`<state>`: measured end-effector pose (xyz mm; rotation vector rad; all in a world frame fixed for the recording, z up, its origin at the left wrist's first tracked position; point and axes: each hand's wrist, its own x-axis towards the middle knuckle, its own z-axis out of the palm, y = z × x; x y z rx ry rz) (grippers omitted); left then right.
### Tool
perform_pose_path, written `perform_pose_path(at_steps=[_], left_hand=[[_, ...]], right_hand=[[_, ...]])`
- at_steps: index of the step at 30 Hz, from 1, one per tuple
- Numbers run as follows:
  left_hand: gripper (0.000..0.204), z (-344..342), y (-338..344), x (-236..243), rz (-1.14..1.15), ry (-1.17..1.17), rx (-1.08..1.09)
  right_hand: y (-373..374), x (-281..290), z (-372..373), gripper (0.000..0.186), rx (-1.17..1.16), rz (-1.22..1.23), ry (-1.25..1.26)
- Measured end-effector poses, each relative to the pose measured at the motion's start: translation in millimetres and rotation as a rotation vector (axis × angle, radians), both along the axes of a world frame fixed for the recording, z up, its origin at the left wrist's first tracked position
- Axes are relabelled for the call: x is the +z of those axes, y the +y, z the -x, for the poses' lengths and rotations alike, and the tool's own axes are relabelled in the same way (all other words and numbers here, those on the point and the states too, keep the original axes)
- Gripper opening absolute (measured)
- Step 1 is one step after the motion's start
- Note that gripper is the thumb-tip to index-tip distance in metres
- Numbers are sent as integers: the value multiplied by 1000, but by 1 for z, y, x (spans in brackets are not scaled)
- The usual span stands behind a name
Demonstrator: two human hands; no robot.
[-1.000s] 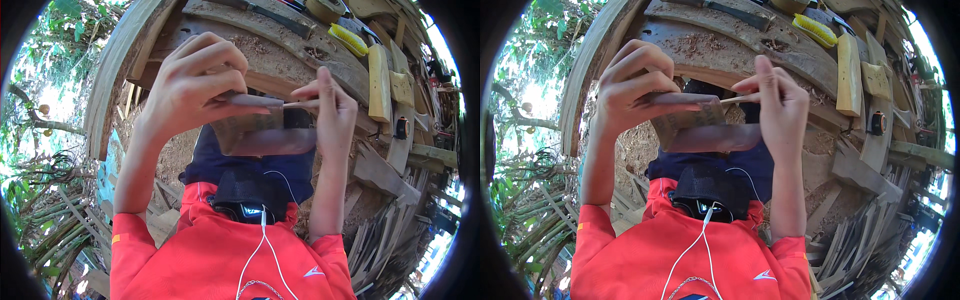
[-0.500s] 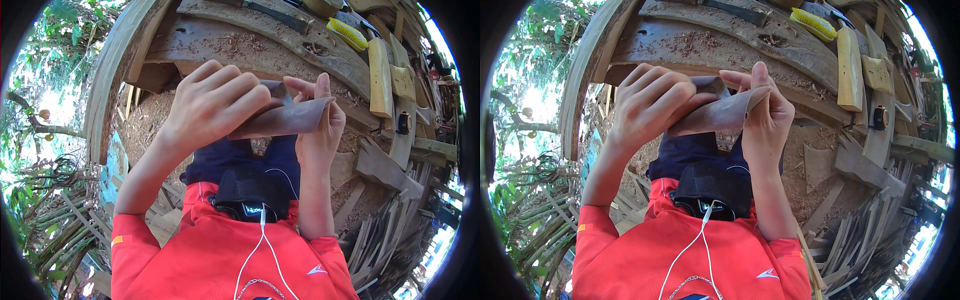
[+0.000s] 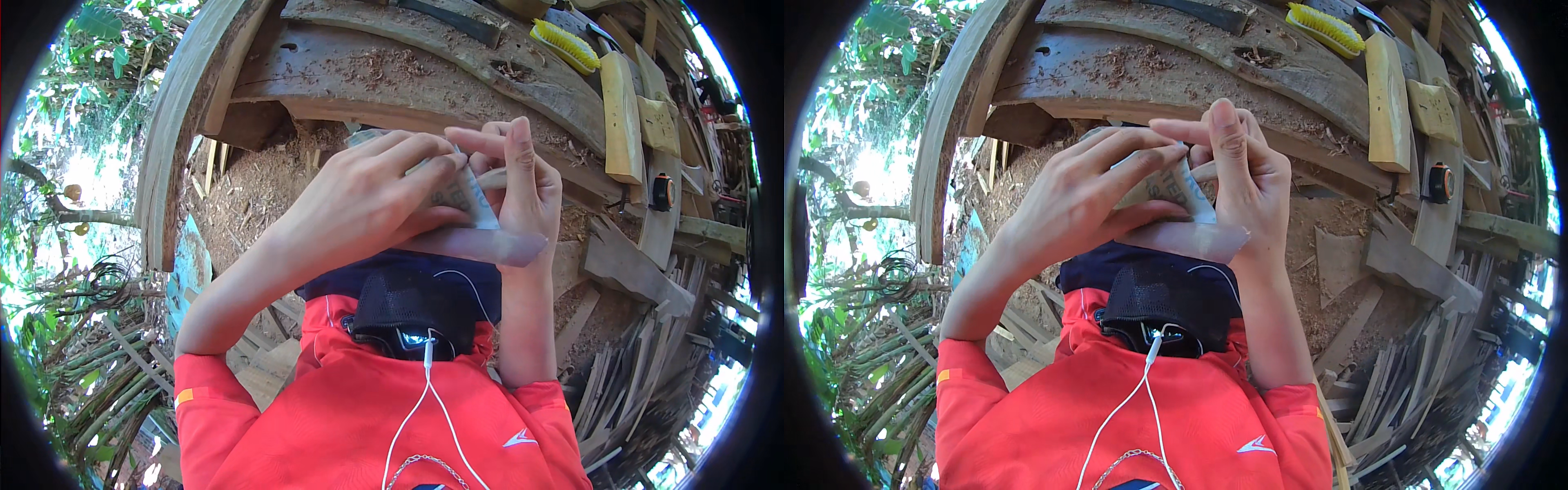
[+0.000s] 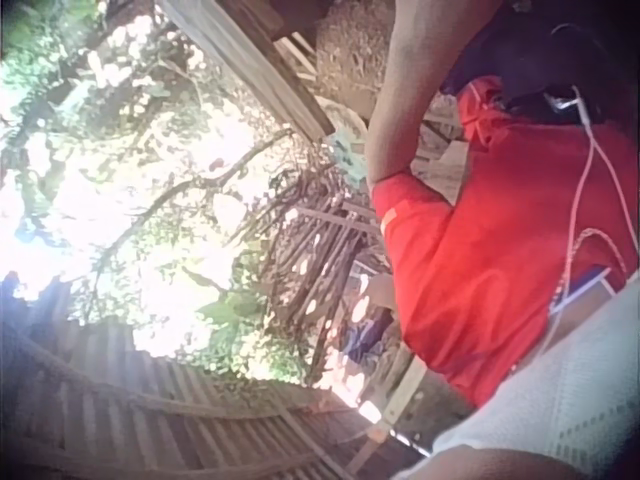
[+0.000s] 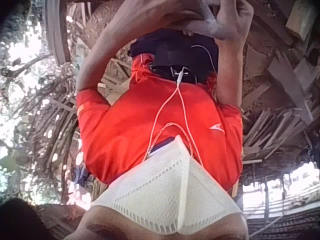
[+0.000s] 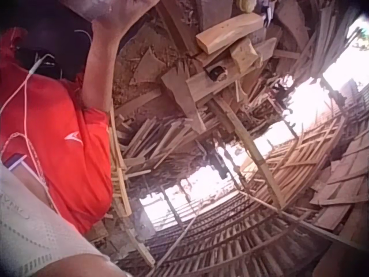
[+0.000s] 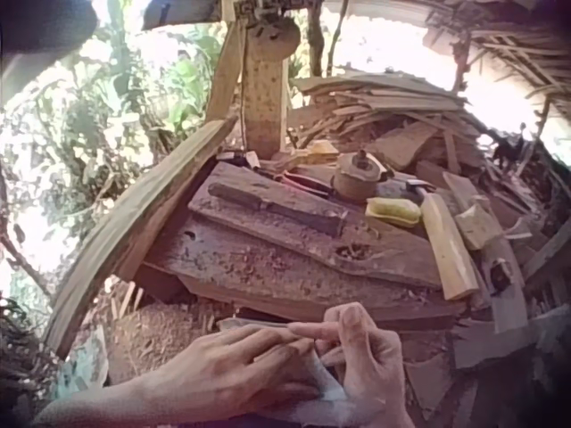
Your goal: Carving and sanding a wooden spoon using a hand tool and sandpaper.
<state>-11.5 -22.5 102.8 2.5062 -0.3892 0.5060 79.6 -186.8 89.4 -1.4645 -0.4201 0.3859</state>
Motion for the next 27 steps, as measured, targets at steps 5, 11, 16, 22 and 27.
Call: perform_pose_path(at_steps=[5, 11, 16, 22, 27], left_hand=[[32, 0, 6, -3, -8, 132, -82], [26, 0, 18, 2, -13, -7, -82], [35, -3, 19, 4, -79, -83, -57], [49, -10, 6, 5, -163, -265, 94], [32, -19, 7, -2, -64, -340, 140]], right_hand=[[-5, 1, 1, 39, 93, 8, -45], [-23, 25, -8, 39, 152, 277, -579], [-31, 33, -2, 24, 301, 503, -585], [-27, 21, 16, 23, 147, 302, -403], [-17, 12, 21, 24, 82, 152, -377]])
